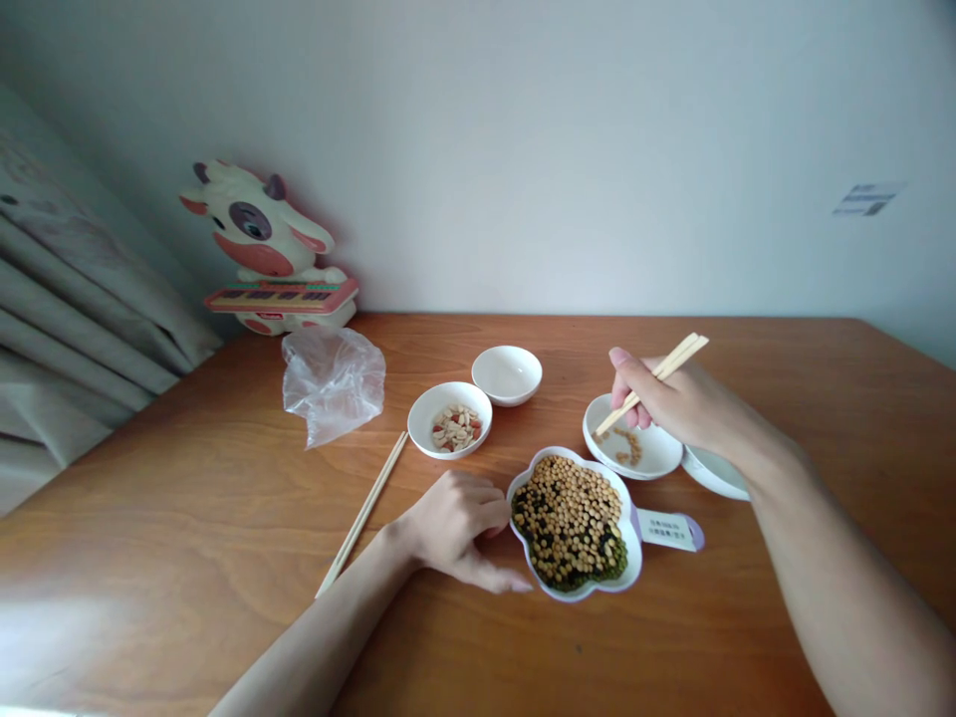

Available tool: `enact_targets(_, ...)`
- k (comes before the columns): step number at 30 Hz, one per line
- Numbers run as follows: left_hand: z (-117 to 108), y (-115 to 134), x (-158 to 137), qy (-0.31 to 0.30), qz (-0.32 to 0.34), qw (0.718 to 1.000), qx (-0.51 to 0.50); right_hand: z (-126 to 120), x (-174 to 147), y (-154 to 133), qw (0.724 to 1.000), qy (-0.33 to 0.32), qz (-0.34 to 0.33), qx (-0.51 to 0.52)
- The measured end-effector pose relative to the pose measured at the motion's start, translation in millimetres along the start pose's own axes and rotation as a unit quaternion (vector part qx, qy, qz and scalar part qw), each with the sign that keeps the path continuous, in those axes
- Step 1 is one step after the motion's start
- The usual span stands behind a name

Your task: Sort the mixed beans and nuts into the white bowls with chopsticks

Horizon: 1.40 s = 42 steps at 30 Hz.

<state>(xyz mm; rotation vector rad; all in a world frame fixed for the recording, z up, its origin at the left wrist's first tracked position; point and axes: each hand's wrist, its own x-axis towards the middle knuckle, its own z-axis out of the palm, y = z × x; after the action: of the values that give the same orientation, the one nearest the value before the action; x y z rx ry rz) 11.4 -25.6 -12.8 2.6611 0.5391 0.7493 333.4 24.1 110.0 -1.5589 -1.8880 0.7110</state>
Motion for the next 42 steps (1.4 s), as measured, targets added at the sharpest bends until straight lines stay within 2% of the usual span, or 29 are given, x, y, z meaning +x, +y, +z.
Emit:
enact_targets(4,2.8,0.4,0.8,0.014,0.001,1.000,0.008,3.9,5.1,2.6,1.000,0.014,-0.006,0.016)
enact_targets(12,2.6,-0.3,-5.1,0.077,0.008,0.997,-0.013,20.1,11.4,-1.1,0.997,-0.015,-0.015,0.069)
enact_targets(16,-3.0,-0.5,-7.0,0.054,-0.039,0.997,-0.036,24.9,16.2,-6.8,0.996,-0.031,-0.022,0.085)
enact_targets(21,-5.8,1.5,-4.0,-0.009,-0.092,0.995,-0.026,31.9,21.5,-11.2,0.992,-0.035,-0.052,0.108)
enact_targets(25,-5.3,4.4,-0.9,-0.036,-0.148,0.986,-0.063,39.4,23.2,-16.8,0.991,-0.039,-0.064,0.114)
enact_targets(30,-4.0,4.8,0.1,-0.021,-0.200,0.977,-0.067,46.9,25.2,-21.2,0.989,-0.040,-0.065,0.129)
enact_targets(33,-2.4,2.1,-0.6,0.011,-0.229,0.971,-0.064,40.8,22.5,-19.3,0.988,-0.043,-0.049,0.141)
enact_targets(37,-5.7,-1.3,-0.6,0.036,-0.262,0.963,-0.050,16.0,7.9,-16.7,0.992,-0.008,-0.054,0.113)
enact_targets(38,-7.9,-1.7,-0.7,0.027,-0.260,0.964,-0.046,9.1,2.8,-16.6,0.992,0.001,-0.054,0.111)
enact_targets(42,-15.9,-2.6,-2.4,-0.047,-0.192,0.979,-0.050,-8.5,-15.0,-18.9,0.996,-0.037,-0.046,0.063)
